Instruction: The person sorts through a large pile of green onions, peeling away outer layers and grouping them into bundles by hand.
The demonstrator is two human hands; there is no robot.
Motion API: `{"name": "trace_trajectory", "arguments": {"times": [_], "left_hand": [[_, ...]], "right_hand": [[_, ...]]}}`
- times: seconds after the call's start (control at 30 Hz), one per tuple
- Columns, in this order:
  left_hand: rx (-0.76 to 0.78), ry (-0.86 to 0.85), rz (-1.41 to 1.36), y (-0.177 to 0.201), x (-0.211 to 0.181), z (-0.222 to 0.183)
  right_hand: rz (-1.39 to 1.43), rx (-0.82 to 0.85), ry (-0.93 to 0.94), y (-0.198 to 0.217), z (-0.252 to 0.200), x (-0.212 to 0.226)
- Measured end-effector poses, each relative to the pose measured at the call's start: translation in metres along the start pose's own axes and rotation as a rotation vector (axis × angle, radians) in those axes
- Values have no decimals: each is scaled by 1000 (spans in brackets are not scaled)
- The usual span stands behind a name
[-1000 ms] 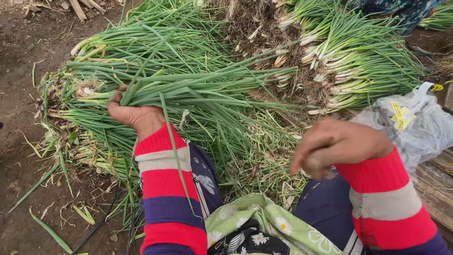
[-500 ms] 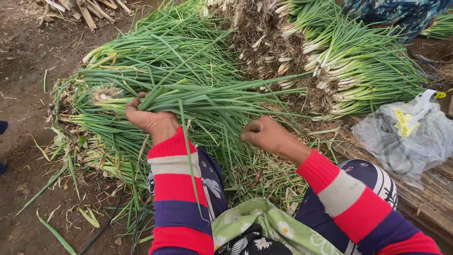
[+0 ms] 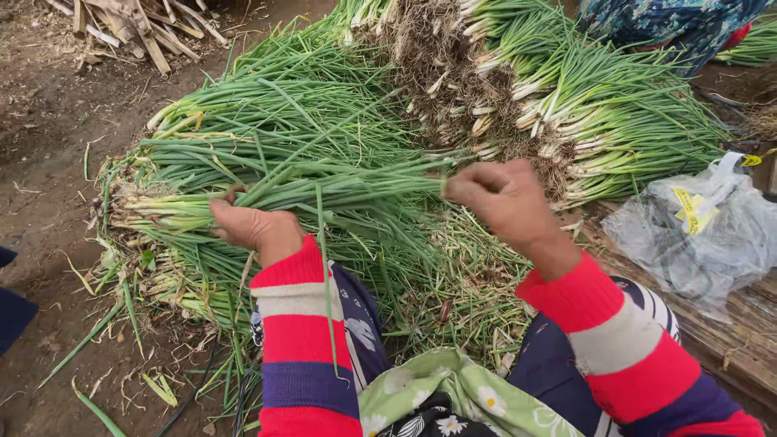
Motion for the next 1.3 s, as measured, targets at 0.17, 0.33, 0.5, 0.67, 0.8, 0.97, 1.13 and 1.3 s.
{"name": "trace_trajectory", "arguments": {"times": [0.17, 0.33, 0.5, 0.67, 0.8, 0.97, 1.13, 1.3], "left_hand": [[83, 80, -40, -5, -1, -35], [142, 59, -2, -10, -16, -69], [175, 63, -1, -16, -22, -84], [182, 71, 10, -13, -6, -66], [181, 88, 14, -11, 7, -60], [202, 118, 49, -13, 4, -66], [188, 121, 90, -9, 14, -52], [108, 65, 165, -1, 19, -20]], "right_hand": [[-374, 112, 14, -37, 14, -1], [-719, 81, 67, -37, 19, -10], [-887, 111, -13, -44, 16, -1], [-899, 135, 30, -51, 18, 4], [-914, 142, 84, -58, 21, -7], [-875, 180, 173, -65, 22, -24], [-417, 176, 212, -59, 18, 1], [47, -252, 194, 32, 26, -3]]}}
Point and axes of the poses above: each hand's wrist, its own z-axis towards the middle knuckle, its own y-axis out of the back of the hand, x = y × z, the point moved 10 cm from there along z, towards the middle knuckle, and after that the axes turned 7 degrees about -y, right-handed, at the moved point
